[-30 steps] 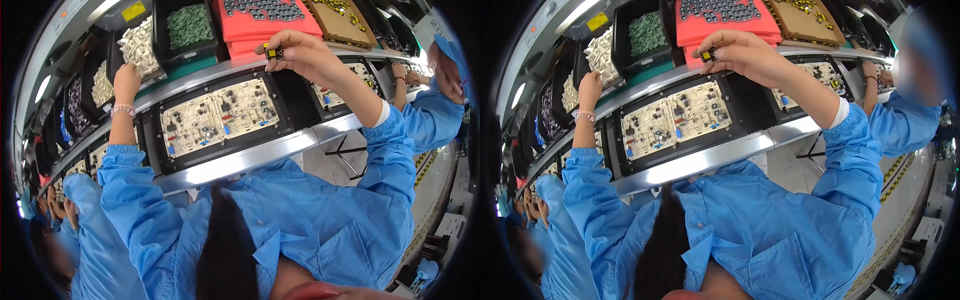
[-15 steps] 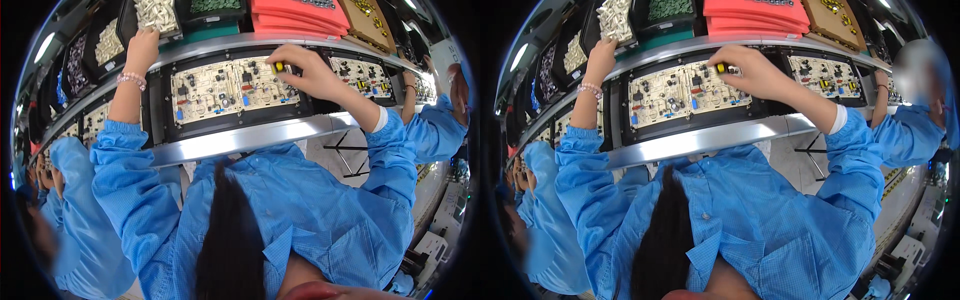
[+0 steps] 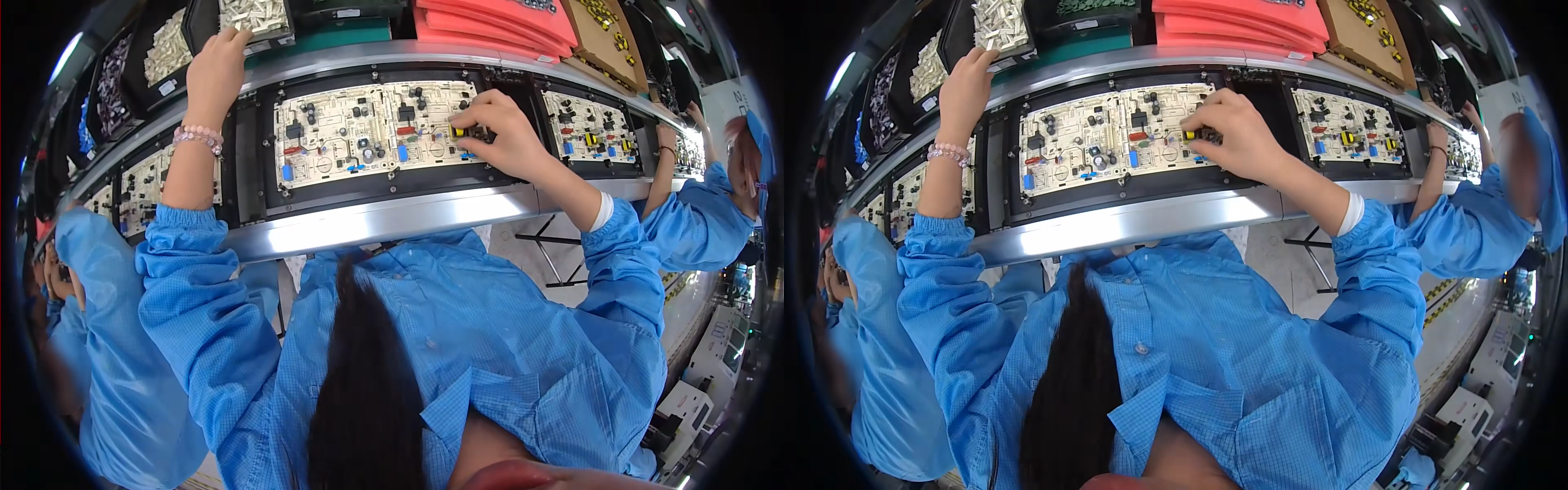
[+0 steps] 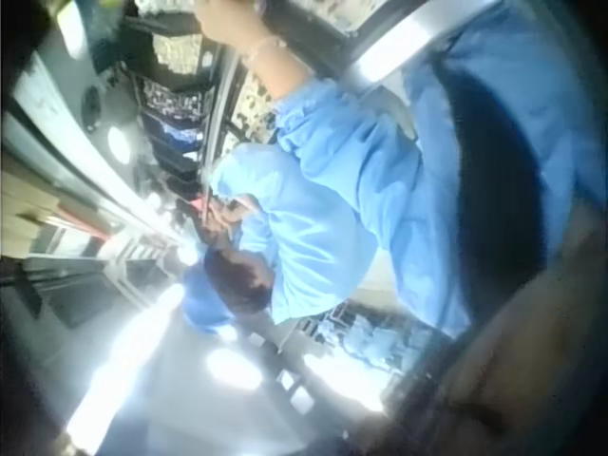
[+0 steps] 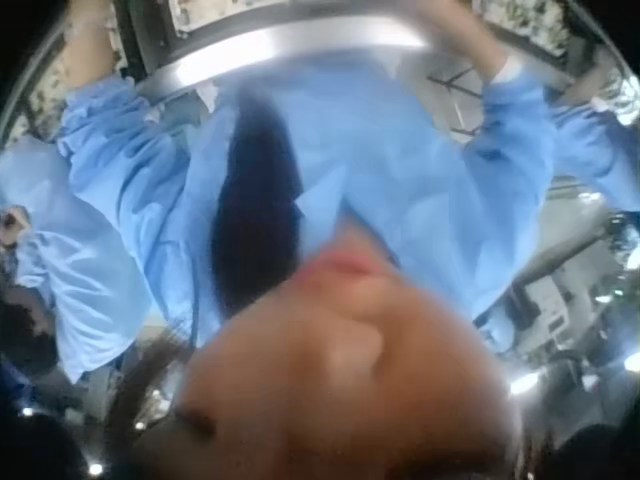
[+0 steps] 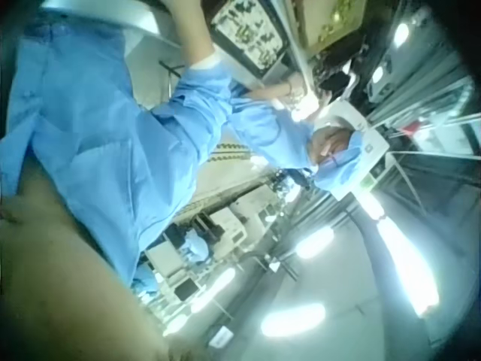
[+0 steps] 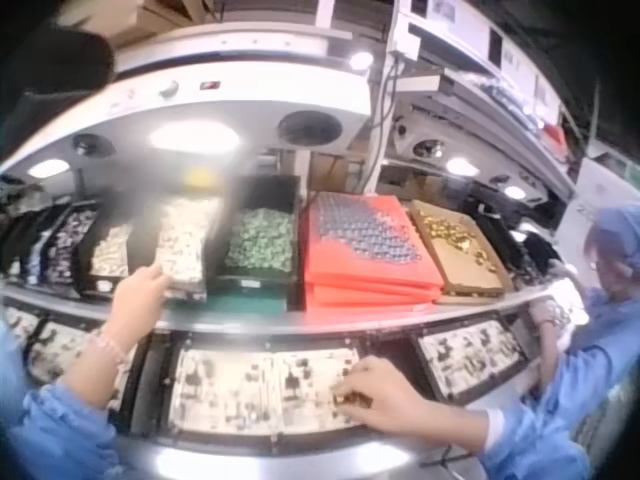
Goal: Assembling electronic components onto printed circuit boards on an industrial assembly line.
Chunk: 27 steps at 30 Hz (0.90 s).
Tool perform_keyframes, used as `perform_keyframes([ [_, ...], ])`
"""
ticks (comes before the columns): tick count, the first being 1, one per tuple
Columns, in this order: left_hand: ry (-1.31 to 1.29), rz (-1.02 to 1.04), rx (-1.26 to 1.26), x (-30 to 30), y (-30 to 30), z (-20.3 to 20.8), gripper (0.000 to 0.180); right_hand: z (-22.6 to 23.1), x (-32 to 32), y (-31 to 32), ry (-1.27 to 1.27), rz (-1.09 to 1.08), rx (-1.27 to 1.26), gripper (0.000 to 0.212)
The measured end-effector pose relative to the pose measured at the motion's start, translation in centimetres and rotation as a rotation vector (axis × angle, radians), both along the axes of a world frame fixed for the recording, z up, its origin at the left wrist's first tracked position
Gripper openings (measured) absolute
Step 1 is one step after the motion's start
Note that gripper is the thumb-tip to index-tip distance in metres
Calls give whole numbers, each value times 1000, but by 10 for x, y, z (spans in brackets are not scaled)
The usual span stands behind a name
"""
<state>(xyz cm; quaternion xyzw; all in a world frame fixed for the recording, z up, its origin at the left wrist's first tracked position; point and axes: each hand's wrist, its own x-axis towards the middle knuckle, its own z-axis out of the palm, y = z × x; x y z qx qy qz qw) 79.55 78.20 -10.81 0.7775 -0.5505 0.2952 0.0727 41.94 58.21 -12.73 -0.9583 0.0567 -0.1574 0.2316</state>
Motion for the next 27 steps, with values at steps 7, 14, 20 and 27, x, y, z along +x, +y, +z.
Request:
perform_keyframes([
  [7,-12,20,-112,4,3,4,21,-9,0,-8,-21,67,-38,24],
  [14,126,15,-245,15,-2,6,20,-20,-1,-7,-91,42,-3,18],
  [20,261,-86,-391,-9,-4,14,26,-15,0,-11,-71,63,-65,19],
  [27,746,-105,-326,-40,9,11,27,-8,-9,-14,-81,141,-297,27],
])
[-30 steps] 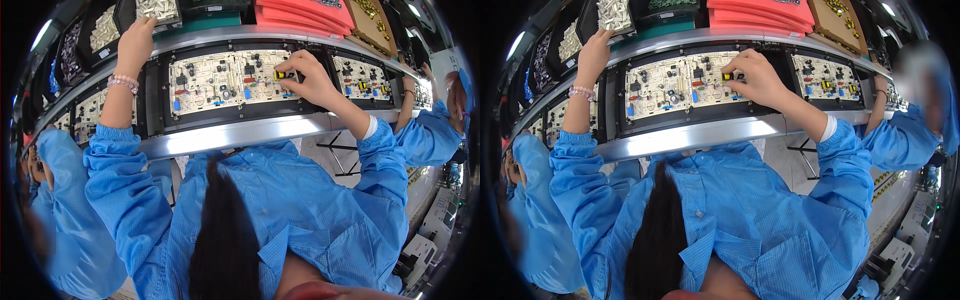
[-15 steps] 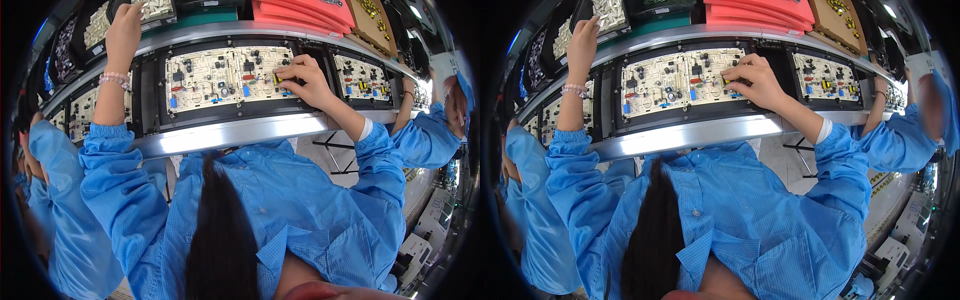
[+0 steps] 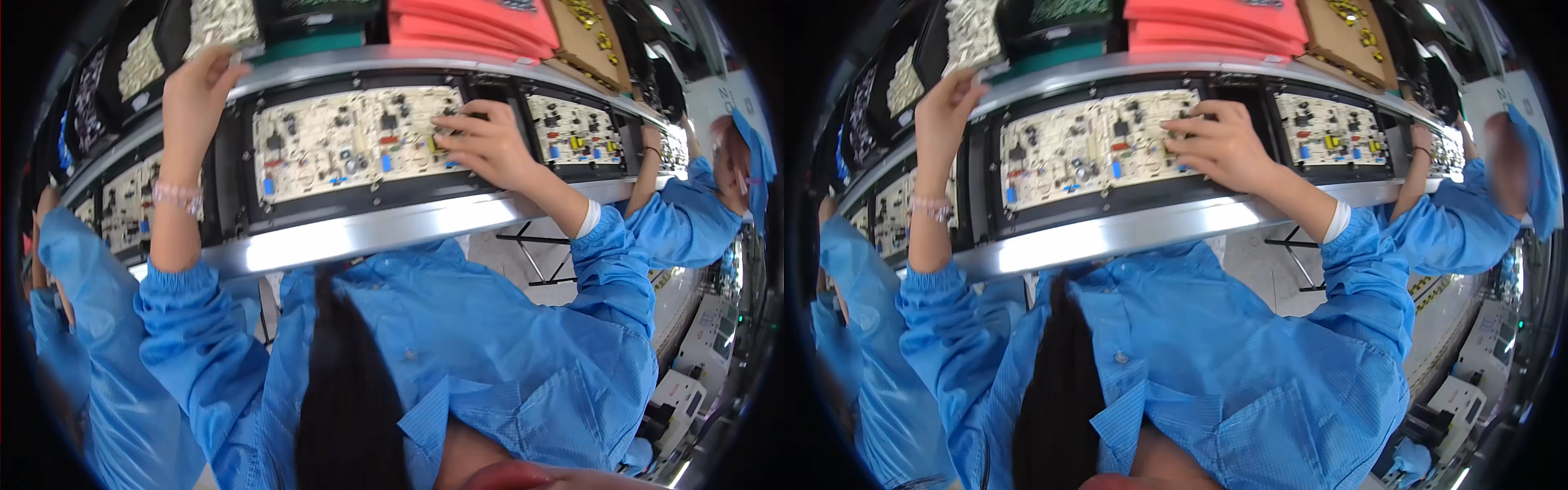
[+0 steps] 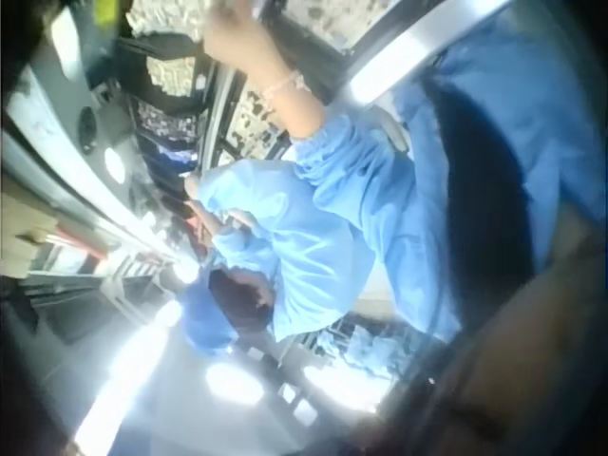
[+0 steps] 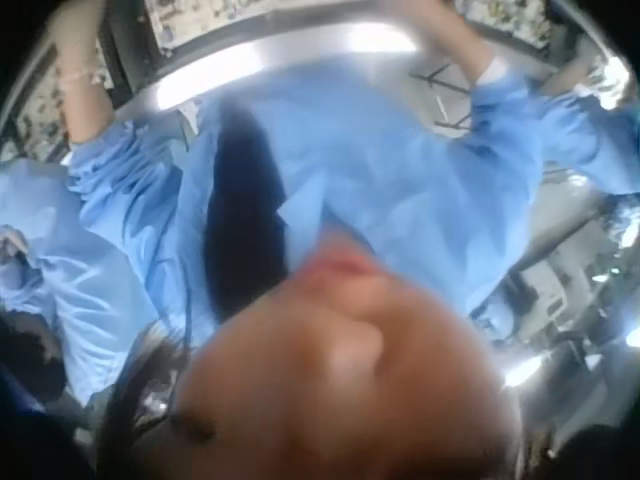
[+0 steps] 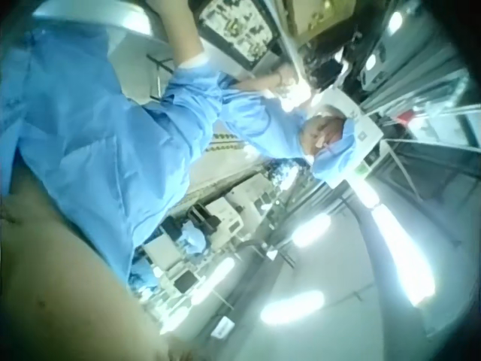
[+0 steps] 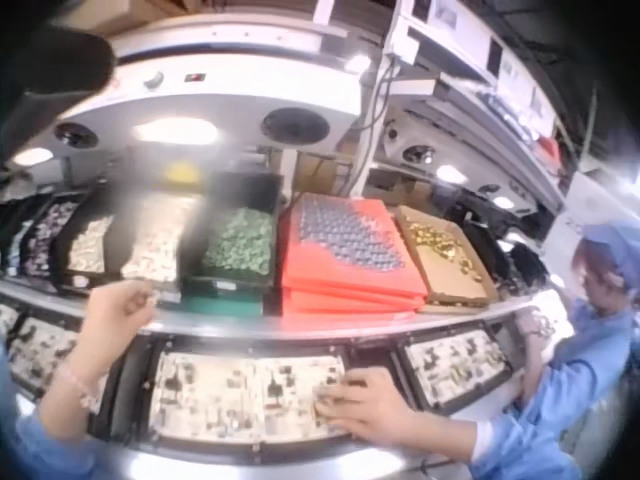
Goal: Assembling electronic components onto printed circuit boards on an industrial assembly line.
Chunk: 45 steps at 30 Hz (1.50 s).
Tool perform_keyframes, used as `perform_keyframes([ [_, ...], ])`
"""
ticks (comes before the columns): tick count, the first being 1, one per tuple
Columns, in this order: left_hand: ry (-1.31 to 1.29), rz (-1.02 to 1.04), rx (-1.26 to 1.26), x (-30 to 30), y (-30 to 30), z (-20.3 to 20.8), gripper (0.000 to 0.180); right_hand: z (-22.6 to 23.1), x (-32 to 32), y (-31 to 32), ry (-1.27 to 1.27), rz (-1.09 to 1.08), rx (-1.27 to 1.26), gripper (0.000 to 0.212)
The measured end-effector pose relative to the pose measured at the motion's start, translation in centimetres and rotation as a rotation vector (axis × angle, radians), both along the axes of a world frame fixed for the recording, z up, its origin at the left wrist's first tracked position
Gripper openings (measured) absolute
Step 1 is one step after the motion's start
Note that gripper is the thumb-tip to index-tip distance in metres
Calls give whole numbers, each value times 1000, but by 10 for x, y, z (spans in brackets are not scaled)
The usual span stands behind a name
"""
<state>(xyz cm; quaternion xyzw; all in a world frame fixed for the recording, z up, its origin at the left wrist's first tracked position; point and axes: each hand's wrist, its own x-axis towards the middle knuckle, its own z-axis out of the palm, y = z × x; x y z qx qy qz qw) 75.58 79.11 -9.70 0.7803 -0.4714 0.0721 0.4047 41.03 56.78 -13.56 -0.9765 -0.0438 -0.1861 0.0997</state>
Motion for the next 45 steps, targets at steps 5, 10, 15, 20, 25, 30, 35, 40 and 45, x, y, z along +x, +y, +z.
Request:
perform_keyframes([
  [5,173,-127,83,-15,26,-5,19,27,2,-21,-29,-88,-120,39],
  [10,241,-179,201,-34,29,-4,16,38,52,-96,-311,-362,-216,32],
  [15,-44,-68,460,-63,31,6,12,36,88,-121,-526,-324,-196,45],
  [20,-98,-110,394,-62,38,5,13,39,91,-122,-304,-496,-364,44],
  [25,-41,9,412,-61,38,1,16,28,96,-123,-364,-376,-226,30],
  [30,97,123,532,-56,34,-6,19,40,90,-97,-507,-259,-258,16],
  [35,97,155,551,-50,35,-10,21,52,87,-75,-569,-179,-273,11],
  [40,153,157,530,-41,28,-10,24,54,90,-63,-583,-123,-199,12],
  [45,119,156,647,-37,21,-5,23,61,94,-53,-643,-70,-235,14],
])
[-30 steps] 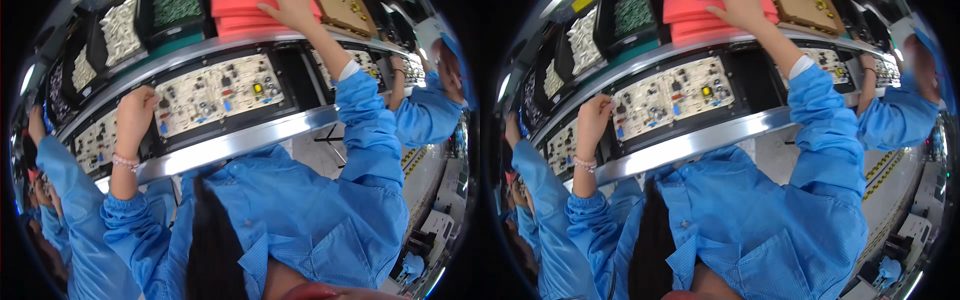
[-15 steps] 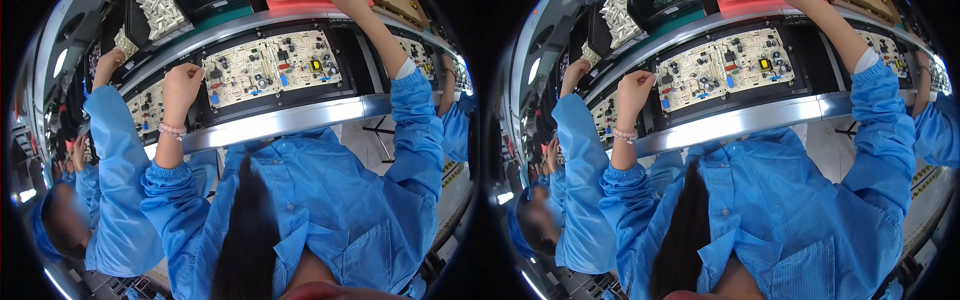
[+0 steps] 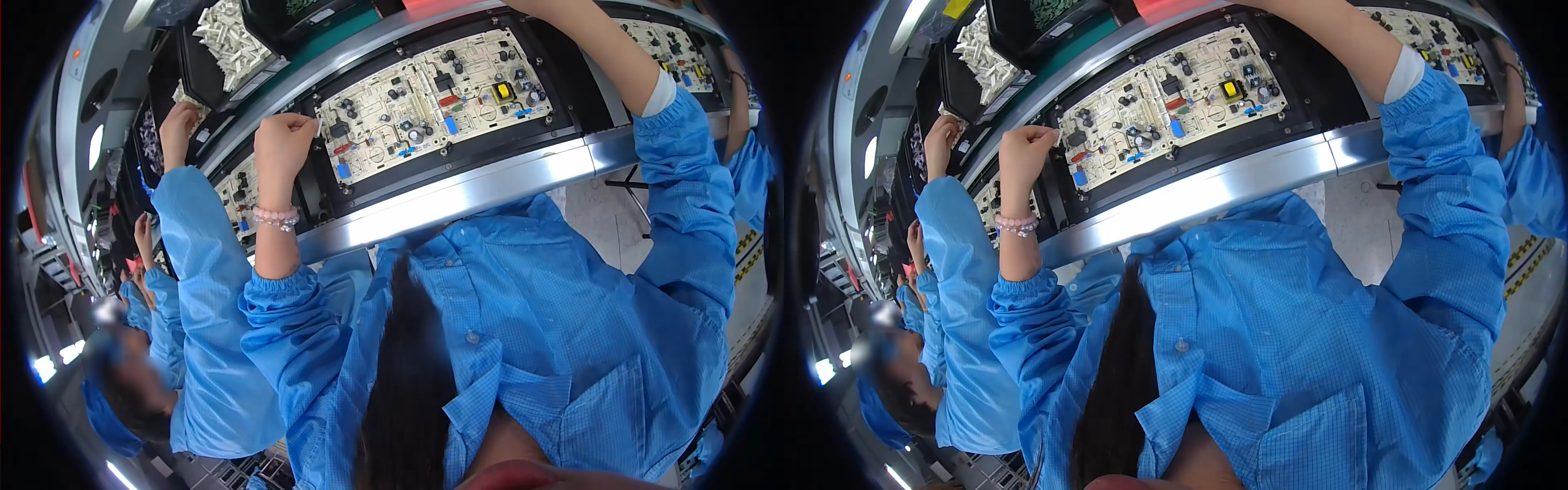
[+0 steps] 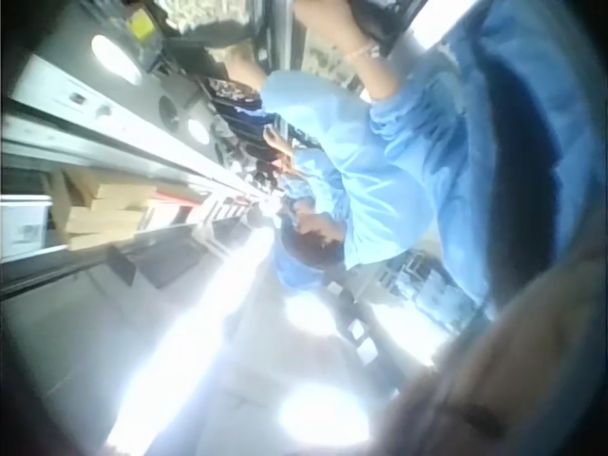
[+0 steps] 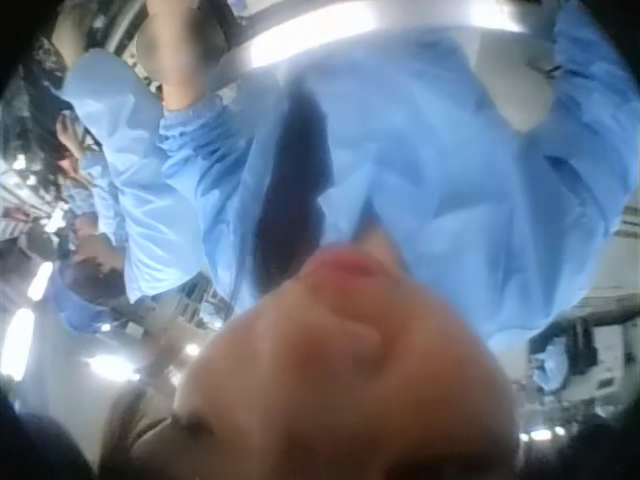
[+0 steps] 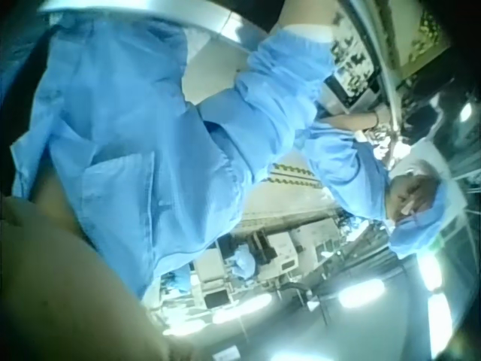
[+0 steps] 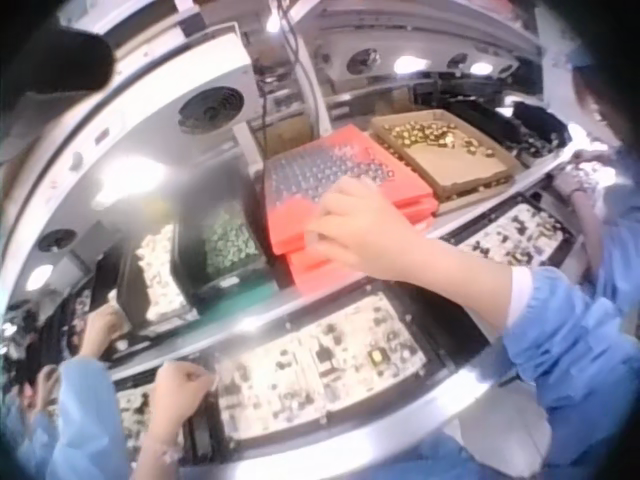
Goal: Assembling electronic components onto printed circuit boards on an industrial assembly line.
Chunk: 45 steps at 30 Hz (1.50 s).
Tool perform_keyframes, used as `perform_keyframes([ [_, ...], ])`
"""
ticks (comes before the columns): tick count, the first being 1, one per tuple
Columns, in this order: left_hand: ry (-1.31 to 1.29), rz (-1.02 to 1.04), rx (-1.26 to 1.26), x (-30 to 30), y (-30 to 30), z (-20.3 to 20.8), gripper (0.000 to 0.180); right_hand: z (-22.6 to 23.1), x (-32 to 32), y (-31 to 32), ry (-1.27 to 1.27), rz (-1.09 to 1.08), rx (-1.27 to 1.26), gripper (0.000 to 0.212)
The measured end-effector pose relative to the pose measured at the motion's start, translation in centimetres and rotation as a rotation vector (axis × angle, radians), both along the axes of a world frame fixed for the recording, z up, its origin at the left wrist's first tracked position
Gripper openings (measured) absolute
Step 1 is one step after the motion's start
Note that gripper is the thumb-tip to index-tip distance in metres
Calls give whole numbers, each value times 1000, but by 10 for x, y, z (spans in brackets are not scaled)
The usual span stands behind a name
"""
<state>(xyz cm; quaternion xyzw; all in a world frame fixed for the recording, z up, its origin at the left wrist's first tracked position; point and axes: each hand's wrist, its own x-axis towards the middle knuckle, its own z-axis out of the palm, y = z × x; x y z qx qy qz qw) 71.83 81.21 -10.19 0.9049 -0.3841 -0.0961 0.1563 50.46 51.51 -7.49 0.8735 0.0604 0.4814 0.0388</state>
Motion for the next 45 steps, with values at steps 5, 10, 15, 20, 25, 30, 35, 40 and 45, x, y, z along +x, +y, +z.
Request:
perform_keyframes([
  [5,-16,-43,31,1,-4,1,21,-5,2,2,-18,155,176,15],
  [10,-65,-91,104,-2,-13,5,18,-6,2,2,31,-24,-35,15],
  [15,-170,-127,210,-6,-20,6,14,-10,8,8,29,239,390,15],
  [20,-277,-205,230,-12,-16,3,18,-5,6,11,-16,33,12,16],
  [25,-305,-314,212,-12,-14,9,19,-8,8,24,46,140,199,18],
  [30,-236,-311,15,16,-47,32,23,-20,3,44,424,305,780,22],
  [35,-386,-560,-509,80,-130,16,32,-28,4,65,578,580,1227,25],
  [40,-89,-324,-220,111,-157,-24,57,-8,-2,82,748,554,1399,28],
  [45,-192,-365,-66,109,-150,-14,60,-10,0,83,762,476,1224,27],
])
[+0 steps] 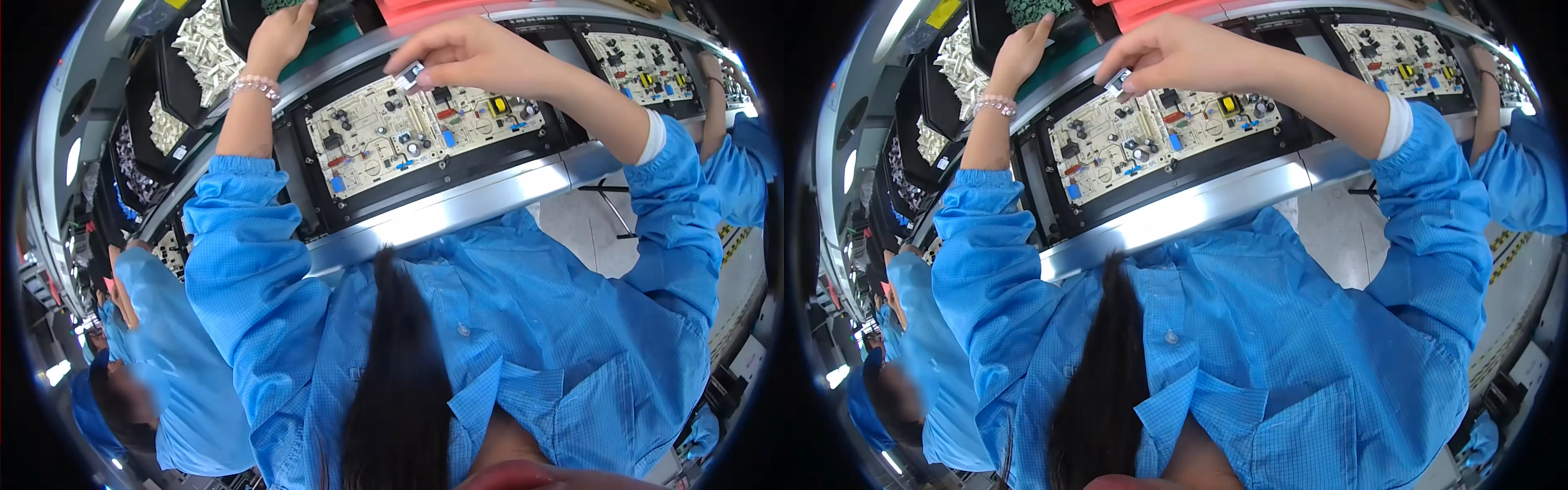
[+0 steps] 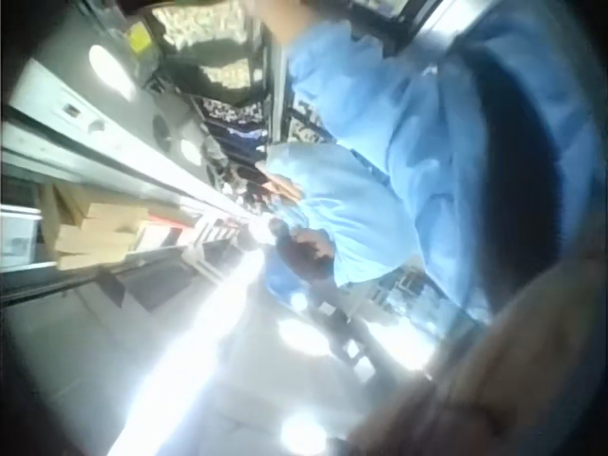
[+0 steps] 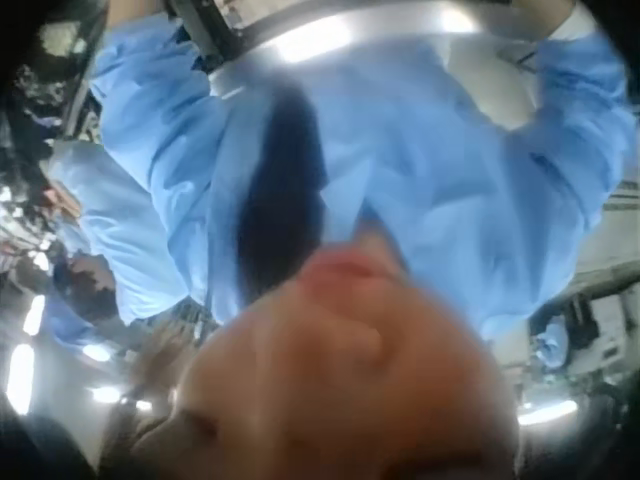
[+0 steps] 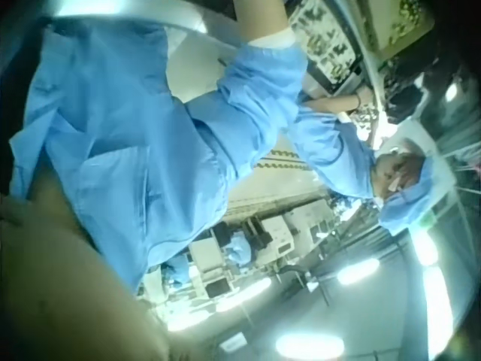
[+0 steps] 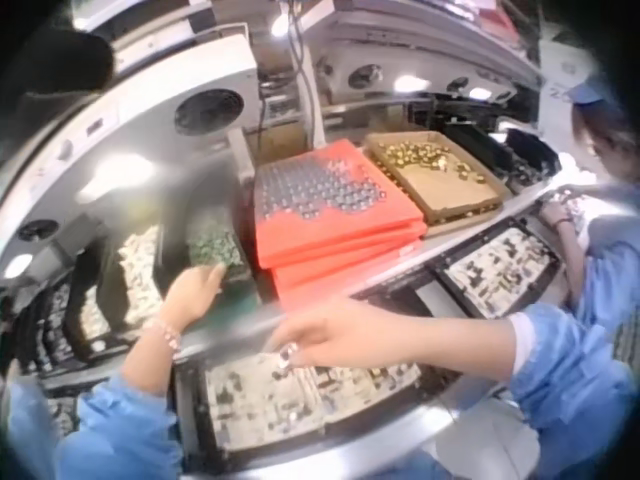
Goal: Assembling electronic components onto printed circuit boards on an industrial assembly line.
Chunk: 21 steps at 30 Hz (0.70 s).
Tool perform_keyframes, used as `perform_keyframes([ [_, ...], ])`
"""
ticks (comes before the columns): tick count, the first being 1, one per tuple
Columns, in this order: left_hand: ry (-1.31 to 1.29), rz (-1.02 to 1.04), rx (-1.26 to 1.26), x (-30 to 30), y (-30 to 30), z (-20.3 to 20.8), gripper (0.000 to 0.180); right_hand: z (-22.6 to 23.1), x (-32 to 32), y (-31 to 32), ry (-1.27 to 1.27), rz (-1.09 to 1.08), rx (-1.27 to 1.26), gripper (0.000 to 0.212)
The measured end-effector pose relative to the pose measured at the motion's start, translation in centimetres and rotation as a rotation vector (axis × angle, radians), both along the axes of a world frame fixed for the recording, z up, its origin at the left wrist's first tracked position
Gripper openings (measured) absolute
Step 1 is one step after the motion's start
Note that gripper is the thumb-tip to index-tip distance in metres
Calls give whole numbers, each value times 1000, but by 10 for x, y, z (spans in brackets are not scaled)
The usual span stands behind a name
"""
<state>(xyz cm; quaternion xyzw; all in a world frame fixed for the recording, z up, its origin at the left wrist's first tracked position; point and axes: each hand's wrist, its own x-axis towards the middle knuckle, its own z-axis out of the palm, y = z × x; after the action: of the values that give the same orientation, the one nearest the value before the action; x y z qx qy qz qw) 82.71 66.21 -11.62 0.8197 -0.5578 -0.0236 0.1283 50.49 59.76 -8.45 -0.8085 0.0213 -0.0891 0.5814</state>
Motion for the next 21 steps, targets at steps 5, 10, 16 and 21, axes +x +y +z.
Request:
perform_keyframes([
  [5,-117,-86,-32,-35,24,18,59,-6,18,10,63,-9,-270,25],
  [10,-299,-227,-132,-33,40,15,34,-17,29,18,198,88,-440,25],
  [16,-387,-288,-289,-7,51,6,37,-17,31,21,116,153,-495,23],
  [21,-313,-211,-404,-29,66,35,27,-11,33,25,162,133,-441,21],
])
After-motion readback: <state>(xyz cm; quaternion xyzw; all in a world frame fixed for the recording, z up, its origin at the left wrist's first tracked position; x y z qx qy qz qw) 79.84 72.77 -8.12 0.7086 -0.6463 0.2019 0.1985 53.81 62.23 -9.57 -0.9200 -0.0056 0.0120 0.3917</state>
